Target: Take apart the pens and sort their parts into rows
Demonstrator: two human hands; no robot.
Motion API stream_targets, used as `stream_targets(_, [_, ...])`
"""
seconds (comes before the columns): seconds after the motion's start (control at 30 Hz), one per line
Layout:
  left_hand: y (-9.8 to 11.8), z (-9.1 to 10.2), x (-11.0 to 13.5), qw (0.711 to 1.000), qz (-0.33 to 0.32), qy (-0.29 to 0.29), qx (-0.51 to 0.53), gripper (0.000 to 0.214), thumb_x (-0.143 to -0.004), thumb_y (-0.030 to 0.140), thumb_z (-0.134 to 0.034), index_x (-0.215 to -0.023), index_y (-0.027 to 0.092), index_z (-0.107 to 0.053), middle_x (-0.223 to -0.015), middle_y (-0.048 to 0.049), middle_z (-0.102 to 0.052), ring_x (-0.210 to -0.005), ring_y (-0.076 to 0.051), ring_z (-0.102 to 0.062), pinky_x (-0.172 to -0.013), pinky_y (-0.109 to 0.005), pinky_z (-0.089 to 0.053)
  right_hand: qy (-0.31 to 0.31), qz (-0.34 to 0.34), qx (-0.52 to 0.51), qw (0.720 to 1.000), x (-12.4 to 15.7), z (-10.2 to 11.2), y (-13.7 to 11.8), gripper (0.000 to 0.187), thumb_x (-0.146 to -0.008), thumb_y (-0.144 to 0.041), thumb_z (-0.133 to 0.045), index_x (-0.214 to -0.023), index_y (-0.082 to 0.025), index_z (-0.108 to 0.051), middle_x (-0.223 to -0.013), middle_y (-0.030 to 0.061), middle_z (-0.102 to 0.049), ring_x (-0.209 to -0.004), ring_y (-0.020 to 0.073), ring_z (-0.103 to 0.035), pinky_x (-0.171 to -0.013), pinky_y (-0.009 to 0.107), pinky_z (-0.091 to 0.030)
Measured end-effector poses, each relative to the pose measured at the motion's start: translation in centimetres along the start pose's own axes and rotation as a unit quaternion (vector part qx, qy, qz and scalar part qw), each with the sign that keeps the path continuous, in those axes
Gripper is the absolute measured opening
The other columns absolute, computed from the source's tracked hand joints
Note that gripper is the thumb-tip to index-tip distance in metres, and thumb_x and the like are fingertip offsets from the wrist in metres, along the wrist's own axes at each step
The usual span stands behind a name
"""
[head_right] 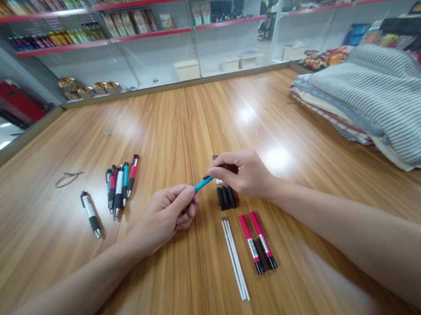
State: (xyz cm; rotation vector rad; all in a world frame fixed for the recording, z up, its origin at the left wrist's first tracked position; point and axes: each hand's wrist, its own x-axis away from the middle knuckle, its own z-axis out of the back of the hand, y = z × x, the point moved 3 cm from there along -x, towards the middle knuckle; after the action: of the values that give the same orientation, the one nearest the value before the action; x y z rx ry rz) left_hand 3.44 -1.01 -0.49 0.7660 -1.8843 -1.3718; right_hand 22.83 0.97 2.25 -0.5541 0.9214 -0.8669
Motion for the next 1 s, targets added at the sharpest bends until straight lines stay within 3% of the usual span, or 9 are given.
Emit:
stream_targets(0.23, [0.2,0.1,0.4,0.998,0.014,-0.01,-0.062,0.04,-0.094,0.049,-0.046,-0.072,0.016,-0.047,-0.056,0.0048,-0.04,-0.043,-0.004,-0.03,-0.039,-0.017,-0.019,0.008,0.01,-0.027,1.0,0.2,-0.1,-0.2,0.022,-0.088,-0.036,-0.065,-0.088,-0.015,-0.071,-0.066,0.0028,-0.066,-0.055,0.0108,-0.057,-0.05,0.023,-0.043])
stream_targets(0.33, [0.2,0.0,0.3,0.997,0.001,-0.018,-0.07,0.038,-0.095,0.049,-0.043,-0.078,0.016,-0.049,-0.058,0.0053,-0.04,-0.044,-0.004,-0.029,-0.04,-0.017,-0.021,0.02,-0.021,-0.095,0.995,0.0,-0.4,0.0,0.022,-0.086,-0.036,-0.066,-0.087,-0.015,-0.071,-0.067,0.0021,-0.066,-0.055,0.0102,-0.056,-0.05,0.023,-0.042])
stream_targets(0.5, [0.4,-0.3,0.4,0.965,-0.074,-0.027,-0.249,0.04,-0.097,0.047,-0.041,-0.083,0.014,-0.059,-0.063,0.002,-0.048,-0.055,-0.007,-0.042,-0.049,-0.018,-0.033,-0.002,-0.07,-0.197,0.978,-0.4,-1.4,-1.4,0.024,-0.084,-0.041,-0.068,-0.085,-0.017,-0.071,-0.07,0.0012,-0.064,-0.059,0.0103,-0.056,-0.052,0.023,-0.043])
stream_targets(0.57, [0.4,-0.4,0.4,0.959,-0.079,-0.02,-0.272,0.041,-0.097,0.047,-0.04,-0.08,0.014,-0.058,-0.065,0.0013,-0.05,-0.056,-0.007,-0.044,-0.05,-0.019,-0.034,0.05,-0.052,-0.164,0.984,-0.7,-0.7,-1.6,0.027,-0.087,-0.043,-0.064,-0.082,-0.017,-0.069,-0.069,0.0013,-0.063,-0.059,0.0105,-0.055,-0.051,0.024,-0.042])
stream_targets(0.6, [0.4,-0.4,0.4,0.959,-0.076,-0.014,-0.272,0.042,-0.097,0.047,-0.04,-0.078,0.014,-0.057,-0.066,0.0011,-0.051,-0.056,-0.007,-0.044,-0.05,-0.019,-0.034,0.107,-0.038,-0.136,0.984,-0.7,0.1,-1.4,0.029,-0.089,-0.044,-0.061,-0.08,-0.017,-0.068,-0.068,0.0011,-0.061,-0.057,0.0103,-0.054,-0.05,0.024,-0.04])
stream_targets(0.67, [0.5,-0.4,0.4,0.962,-0.071,-0.006,-0.265,0.041,-0.097,0.046,-0.04,-0.079,0.015,-0.058,-0.065,0.0013,-0.051,-0.055,-0.007,-0.044,-0.049,-0.018,-0.034,0.241,-0.017,-0.046,0.969,-0.7,2.0,-0.4,0.031,-0.091,-0.045,-0.056,-0.078,-0.018,-0.065,-0.064,0.0,-0.057,-0.054,0.01,-0.051,-0.048,0.024,-0.036])
stream_targets(0.73, [0.6,-0.4,0.4,0.963,-0.067,-0.003,-0.259,0.038,-0.097,0.045,-0.041,-0.084,0.015,-0.06,-0.064,0.0017,-0.052,-0.053,-0.007,-0.043,-0.048,-0.018,-0.033,0.301,-0.01,0.068,0.951,-0.7,3.6,1.2,0.031,-0.093,-0.043,-0.053,-0.078,-0.017,-0.064,-0.064,0.0007,-0.056,-0.055,0.0108,-0.05,-0.051,0.025,-0.035])
stream_targets(0.83, [0.8,-0.5,0.5,0.966,-0.061,-0.001,-0.249,0.036,-0.097,0.043,-0.042,-0.09,0.015,-0.063,-0.063,0.0018,-0.052,-0.05,-0.006,-0.041,-0.046,-0.018,-0.031,0.222,-0.013,0.194,0.955,-1.2,4.4,3.3,0.031,-0.09,-0.039,-0.057,-0.068,-0.017,-0.059,-0.055,-0.001,-0.05,-0.051,0.0112,-0.045,-0.051,0.026,-0.032])
stream_targets(1.0, [0.8,-0.5,0.5,0.971,-0.054,0.001,-0.232,0.034,-0.096,0.042,-0.044,-0.09,0.015,-0.064,-0.062,0.0022,-0.051,-0.048,-0.005,-0.04,-0.044,-0.017,-0.029,0.197,-0.018,0.254,0.947,-1.5,4.1,4.0,0.029,-0.09,-0.035,-0.055,-0.067,-0.017,-0.055,-0.056,-0.0016,-0.047,-0.052,0.0107,-0.042,-0.052,0.027,-0.028])
